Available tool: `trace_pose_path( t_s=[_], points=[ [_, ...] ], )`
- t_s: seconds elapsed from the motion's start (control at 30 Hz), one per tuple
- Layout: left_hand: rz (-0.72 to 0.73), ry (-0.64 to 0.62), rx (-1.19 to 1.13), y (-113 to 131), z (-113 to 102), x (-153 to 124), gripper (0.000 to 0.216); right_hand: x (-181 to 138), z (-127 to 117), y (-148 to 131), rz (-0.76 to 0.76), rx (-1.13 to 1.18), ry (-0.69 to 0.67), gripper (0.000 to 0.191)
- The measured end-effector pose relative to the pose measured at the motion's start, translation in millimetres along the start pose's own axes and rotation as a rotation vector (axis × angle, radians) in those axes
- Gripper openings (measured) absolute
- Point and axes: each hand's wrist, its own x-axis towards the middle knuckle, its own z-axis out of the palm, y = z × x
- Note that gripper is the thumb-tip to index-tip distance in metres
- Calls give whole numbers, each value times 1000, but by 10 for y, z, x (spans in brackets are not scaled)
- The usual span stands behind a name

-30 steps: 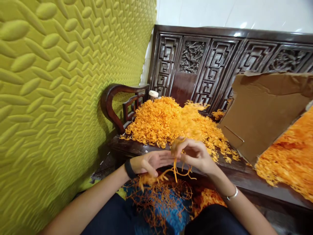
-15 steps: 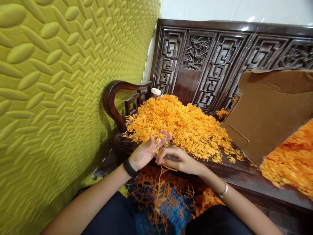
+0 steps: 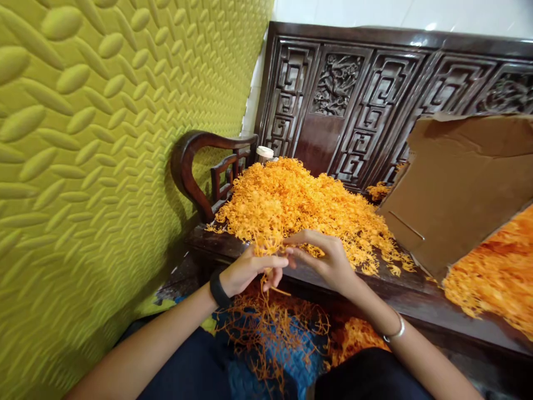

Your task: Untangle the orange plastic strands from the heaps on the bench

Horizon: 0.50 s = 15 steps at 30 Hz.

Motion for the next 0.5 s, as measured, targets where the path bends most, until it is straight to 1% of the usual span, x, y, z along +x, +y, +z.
trace_pose_path(
  t_s=[0.07,0.13,0.27,0.37,0.43,0.47,0.5],
  points=[
    [-9,-6,26,19,-1,-3,29,6,-17,28,4,22,77,9],
    [16,38,24,29,0,1,34,11,-52,64,48,38,149,10],
    [18,172,-49,12,44,34,31,31,-82,138,174,30,243,13],
    [47,213,-53,-15,110,73,30,69,-50,172,250,76,301,14],
    [72,241,-44,-32,148,88,30,92,-77,209,295,133,321,14],
    [83,265,-44,-41,159,88,30,94,-127,245,302,158,381,13],
    [92,297,-45,-49,163,82,30,86,-205,296,299,175,491,12]
  ],
)
